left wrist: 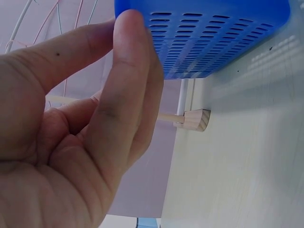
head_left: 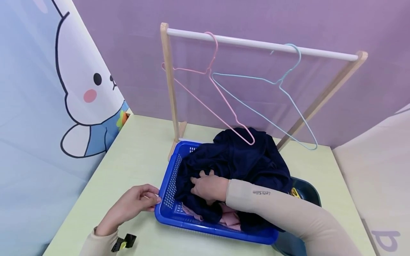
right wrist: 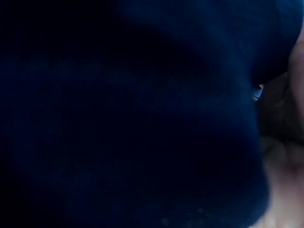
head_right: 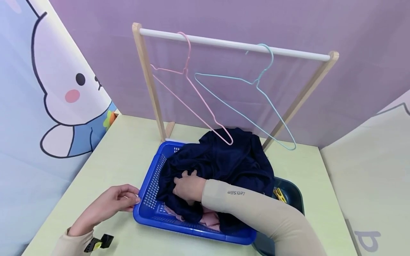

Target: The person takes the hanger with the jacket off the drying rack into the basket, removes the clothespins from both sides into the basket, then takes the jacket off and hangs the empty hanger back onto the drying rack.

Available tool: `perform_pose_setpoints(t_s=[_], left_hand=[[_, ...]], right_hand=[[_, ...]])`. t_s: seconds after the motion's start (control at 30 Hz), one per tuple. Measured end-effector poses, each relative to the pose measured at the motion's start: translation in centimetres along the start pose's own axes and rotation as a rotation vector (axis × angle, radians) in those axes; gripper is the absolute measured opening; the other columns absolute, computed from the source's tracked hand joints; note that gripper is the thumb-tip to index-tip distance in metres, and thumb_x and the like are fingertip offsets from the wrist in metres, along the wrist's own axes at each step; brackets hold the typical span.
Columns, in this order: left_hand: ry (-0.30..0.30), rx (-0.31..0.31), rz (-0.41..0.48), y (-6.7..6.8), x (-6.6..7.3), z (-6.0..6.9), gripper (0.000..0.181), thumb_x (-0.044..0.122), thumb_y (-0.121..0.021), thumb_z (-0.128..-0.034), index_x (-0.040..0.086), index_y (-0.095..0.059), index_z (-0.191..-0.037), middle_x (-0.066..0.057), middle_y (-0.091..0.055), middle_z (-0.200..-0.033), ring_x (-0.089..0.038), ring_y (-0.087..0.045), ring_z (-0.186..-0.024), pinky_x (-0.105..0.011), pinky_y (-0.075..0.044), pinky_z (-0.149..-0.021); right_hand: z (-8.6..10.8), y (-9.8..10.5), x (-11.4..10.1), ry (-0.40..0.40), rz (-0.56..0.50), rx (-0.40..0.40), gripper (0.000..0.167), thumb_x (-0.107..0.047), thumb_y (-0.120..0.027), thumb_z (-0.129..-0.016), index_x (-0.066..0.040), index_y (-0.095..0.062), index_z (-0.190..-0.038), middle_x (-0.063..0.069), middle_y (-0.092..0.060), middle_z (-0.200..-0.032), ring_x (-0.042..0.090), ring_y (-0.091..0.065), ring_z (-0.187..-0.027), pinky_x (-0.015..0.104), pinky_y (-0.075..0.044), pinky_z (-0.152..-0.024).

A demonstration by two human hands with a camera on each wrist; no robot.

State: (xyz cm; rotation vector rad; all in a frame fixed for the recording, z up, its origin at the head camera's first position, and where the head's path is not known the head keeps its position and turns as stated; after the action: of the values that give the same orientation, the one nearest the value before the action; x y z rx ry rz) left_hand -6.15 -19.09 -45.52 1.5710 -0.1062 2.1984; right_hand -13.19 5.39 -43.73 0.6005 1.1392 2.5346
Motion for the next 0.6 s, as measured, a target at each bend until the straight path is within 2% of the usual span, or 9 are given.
perform_pose_setpoints(t_s=[0.13, 0.23, 0.33, 0.47, 0.6], left_hand=[[0.008, 0.006, -0.010, -0.1, -0.1, -0.1, 0.035, 0.017, -0.069, -0.0961, -0.010, -0.059, -0.116, -0.011, -0.068, -0.092, -0.026, -0.070, -0.083, -0.035, -0.061, -0.073], [0.010, 0.003, -0.014, -0.1, -0.1, -0.2, 0.035, 0.018, -0.070, -0.0957, -0.009, -0.060, -0.116, -0.011, -0.068, -0.092, -0.026, -0.070, -0.083, -0.034, -0.061, -0.072], [0.010, -0.005, -0.013, 0.0, -0.2, -0.2, 0.036, 0.018, -0.071, -0.0951, -0.009, -0.060, -0.115, -0.011, -0.068, -0.092, -0.026, -0.070, -0.083, -0.034, -0.060, -0.072], [0.009, -0.017, -0.011, 0.1, -0.2, -0.3, 0.035, 0.018, -0.071, -0.0950, -0.009, -0.060, -0.115, -0.011, -0.068, -0.092, -0.026, -0.070, -0.083, -0.035, -0.060, -0.072], [0.011, -0.028, -0.003, 0.2, -0.1, -0.4, 0.036, 0.017, -0.070, -0.0954, -0.010, -0.059, -0.115, -0.011, -0.068, -0.093, -0.027, -0.069, -0.083, -0.035, -0.060, -0.073]], right_hand=[[0.2, 0.0, 0.2, 0.012, -0.037, 0.007, 0.066, -0.044, -0.080, -0.084, -0.039, -0.053, -0.144, -0.005, -0.035, -0.157, 0.033, -0.043, -0.131, 0.055, -0.048, -0.096], [1.6, 0.5, 0.6, 0.044, -0.102, 0.058, 0.070, -0.044, -0.081, -0.083, -0.037, -0.051, -0.146, -0.002, -0.034, -0.158, 0.034, -0.043, -0.131, 0.054, -0.048, -0.096], [4.2, 1.7, 1.4, 0.075, -0.161, 0.157, 0.071, -0.045, -0.080, -0.084, -0.032, -0.050, -0.148, 0.003, -0.035, -0.158, 0.036, -0.044, -0.131, 0.053, -0.050, -0.096], [8.7, 3.0, 3.3, 0.080, -0.219, 0.307, 0.070, -0.041, -0.079, -0.087, -0.023, -0.049, -0.148, 0.011, -0.037, -0.156, 0.040, -0.045, -0.130, 0.052, -0.050, -0.097], [12.4, 2.0, 5.8, 0.046, -0.314, 0.415, 0.069, -0.032, -0.080, -0.088, -0.014, -0.050, -0.147, 0.019, -0.039, -0.153, 0.045, -0.045, -0.130, 0.054, -0.047, -0.100]])
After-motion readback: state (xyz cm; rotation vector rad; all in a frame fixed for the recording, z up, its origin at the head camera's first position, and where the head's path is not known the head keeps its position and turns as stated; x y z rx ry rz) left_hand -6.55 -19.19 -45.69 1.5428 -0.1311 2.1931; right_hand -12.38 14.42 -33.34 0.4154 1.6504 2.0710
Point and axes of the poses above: each hand's wrist, its own z-axis away from the middle knuckle, its own y-axis out of the back of the hand, x = y × z, the point moved 1 cm from there along -z, towards the middle knuckle
